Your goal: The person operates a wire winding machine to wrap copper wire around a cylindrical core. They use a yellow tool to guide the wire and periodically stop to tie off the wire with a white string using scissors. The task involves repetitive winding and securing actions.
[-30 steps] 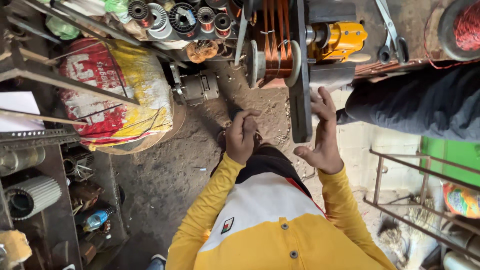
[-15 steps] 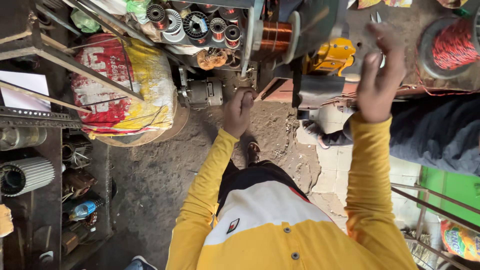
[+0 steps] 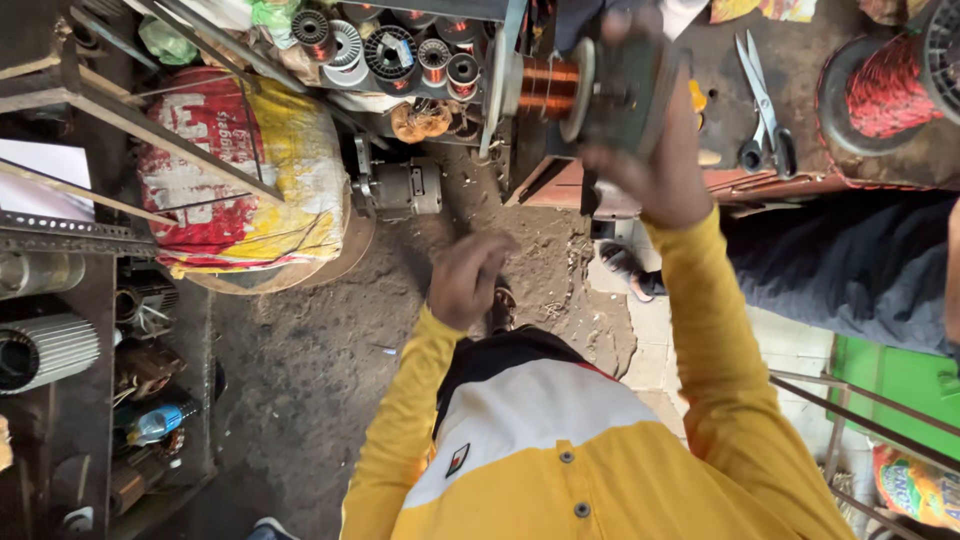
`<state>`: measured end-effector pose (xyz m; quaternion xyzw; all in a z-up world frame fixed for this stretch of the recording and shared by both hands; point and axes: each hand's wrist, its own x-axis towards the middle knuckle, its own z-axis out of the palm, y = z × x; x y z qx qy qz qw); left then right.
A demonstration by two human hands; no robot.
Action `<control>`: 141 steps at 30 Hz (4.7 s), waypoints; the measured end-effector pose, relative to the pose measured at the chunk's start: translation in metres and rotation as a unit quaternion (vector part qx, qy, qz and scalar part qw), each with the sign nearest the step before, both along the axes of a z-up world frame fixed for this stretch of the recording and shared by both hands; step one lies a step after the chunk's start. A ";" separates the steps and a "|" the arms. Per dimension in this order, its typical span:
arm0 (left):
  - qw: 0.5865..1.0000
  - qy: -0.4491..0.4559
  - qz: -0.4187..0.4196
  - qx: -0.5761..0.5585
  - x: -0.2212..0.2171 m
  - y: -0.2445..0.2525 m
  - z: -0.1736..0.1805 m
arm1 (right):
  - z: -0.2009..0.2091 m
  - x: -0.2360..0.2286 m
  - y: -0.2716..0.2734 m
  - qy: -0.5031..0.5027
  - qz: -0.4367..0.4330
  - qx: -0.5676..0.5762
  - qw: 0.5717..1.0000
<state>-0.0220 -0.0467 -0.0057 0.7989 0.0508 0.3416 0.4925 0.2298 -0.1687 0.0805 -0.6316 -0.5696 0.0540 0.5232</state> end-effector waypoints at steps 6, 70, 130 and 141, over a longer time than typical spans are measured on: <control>0.997 0.047 -0.067 -0.014 -0.033 -0.013 -0.001 | 0.006 -0.037 -0.006 -0.047 -0.014 0.023 0.998; 0.969 0.104 -0.002 -0.226 0.038 0.002 -0.147 | -0.057 0.099 -0.140 -0.362 -0.390 -0.152 0.833; 0.963 0.152 -0.008 -0.222 0.018 -0.005 -0.142 | -0.237 0.213 -0.112 -0.427 -0.467 -0.225 0.742; 0.964 0.165 0.014 -0.206 0.015 -0.008 -0.142 | -0.105 0.043 -0.145 -0.361 -0.369 -0.193 0.834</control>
